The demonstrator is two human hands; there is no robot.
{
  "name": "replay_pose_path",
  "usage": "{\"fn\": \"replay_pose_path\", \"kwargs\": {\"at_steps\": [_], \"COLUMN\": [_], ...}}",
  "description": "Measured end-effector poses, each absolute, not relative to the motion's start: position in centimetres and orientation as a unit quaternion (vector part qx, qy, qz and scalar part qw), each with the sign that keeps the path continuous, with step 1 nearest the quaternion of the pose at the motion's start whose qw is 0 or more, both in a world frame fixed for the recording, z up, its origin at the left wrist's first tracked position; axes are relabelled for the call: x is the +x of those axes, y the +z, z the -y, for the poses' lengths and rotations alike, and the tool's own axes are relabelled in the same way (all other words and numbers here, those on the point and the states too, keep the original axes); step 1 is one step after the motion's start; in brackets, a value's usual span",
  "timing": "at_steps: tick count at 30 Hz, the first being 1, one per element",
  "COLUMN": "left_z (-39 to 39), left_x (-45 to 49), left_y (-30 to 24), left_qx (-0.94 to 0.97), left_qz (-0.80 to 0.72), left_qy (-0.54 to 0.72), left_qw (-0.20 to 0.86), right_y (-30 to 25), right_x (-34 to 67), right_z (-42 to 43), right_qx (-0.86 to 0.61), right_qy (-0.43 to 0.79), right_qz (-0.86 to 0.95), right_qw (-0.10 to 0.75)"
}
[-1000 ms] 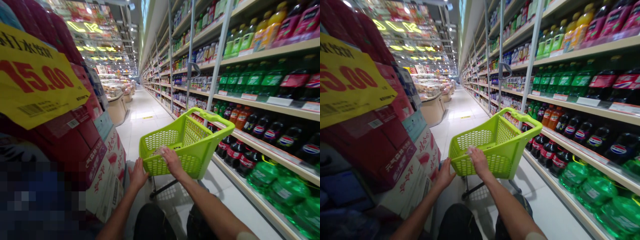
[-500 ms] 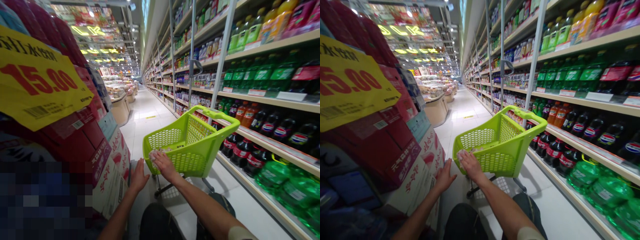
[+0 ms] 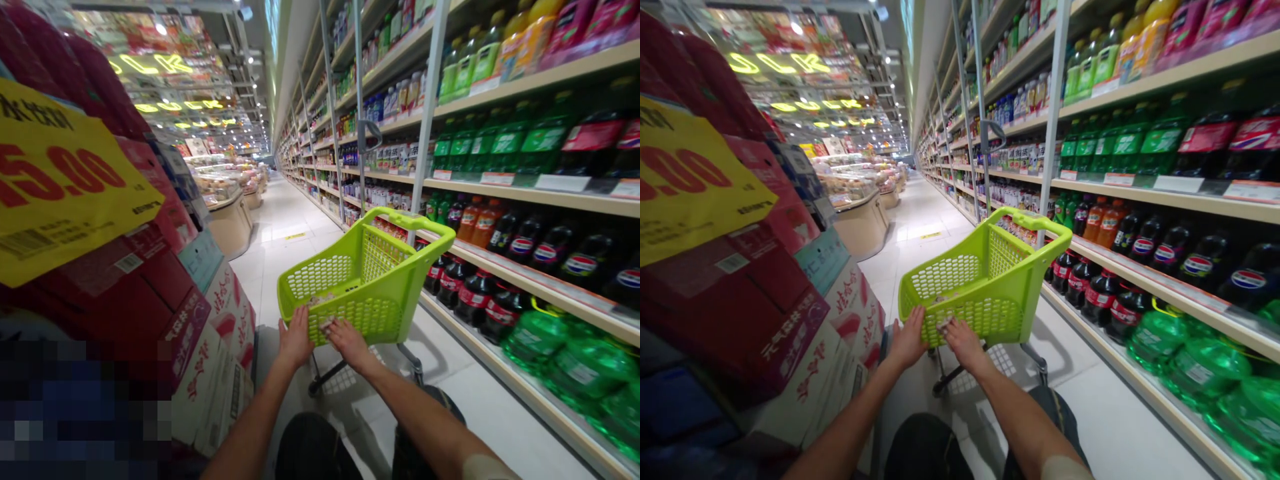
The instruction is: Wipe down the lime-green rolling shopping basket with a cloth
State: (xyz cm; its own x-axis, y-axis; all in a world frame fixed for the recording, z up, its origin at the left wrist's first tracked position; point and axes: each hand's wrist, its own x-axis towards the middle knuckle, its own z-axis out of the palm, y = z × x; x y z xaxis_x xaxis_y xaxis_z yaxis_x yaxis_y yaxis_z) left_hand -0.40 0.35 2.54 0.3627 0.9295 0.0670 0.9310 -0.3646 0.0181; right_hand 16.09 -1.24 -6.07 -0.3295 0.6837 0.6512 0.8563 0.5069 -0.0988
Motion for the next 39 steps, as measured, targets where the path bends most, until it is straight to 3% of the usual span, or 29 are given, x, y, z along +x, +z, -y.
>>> {"fn": "replay_pose_path", "kwargs": {"at_steps": [3, 8, 15, 21, 29, 34, 39], "left_z": [-0.1, -0.2, -0.6, -0.5, -0.3, -0.1, 0.2], "left_x": [-0.1, 2.1, 4.2, 5.8, 7.5, 9.5, 11.1], "left_y": [2.7, 3.5, 2.8, 2.9, 2.9, 2.8, 3.0], "left_qx": [-0.821, -0.815, -0.837, -0.824, -0.844, -0.852, -0.863], "left_qz": [0.569, 0.576, 0.545, 0.561, 0.531, 0.514, 0.498], "left_qy": [-0.022, -0.04, -0.017, -0.032, -0.018, -0.055, -0.045], "left_qw": [0.031, 0.052, 0.058, 0.069, 0.075, 0.082, 0.075], "right_y": [-6.5, -2.8, -6.6, -2.3, -6.9, -3.1, -4.7], "right_x": [16.9, 18.2, 20.2, 22.2, 24.2, 26.0, 26.8], "right_z": [2.3, 1.4, 1.9, 1.5, 2.7, 2.4, 2.1], "right_qx": [-0.479, -0.484, -0.506, -0.508, -0.524, -0.522, -0.562], "right_qy": [-0.125, -0.157, -0.118, -0.165, -0.134, -0.17, -0.139], "right_qz": [0.803, 0.759, 0.798, 0.749, 0.778, 0.735, 0.744], "right_qw": [0.331, 0.406, 0.306, 0.393, 0.319, 0.398, 0.332]}}
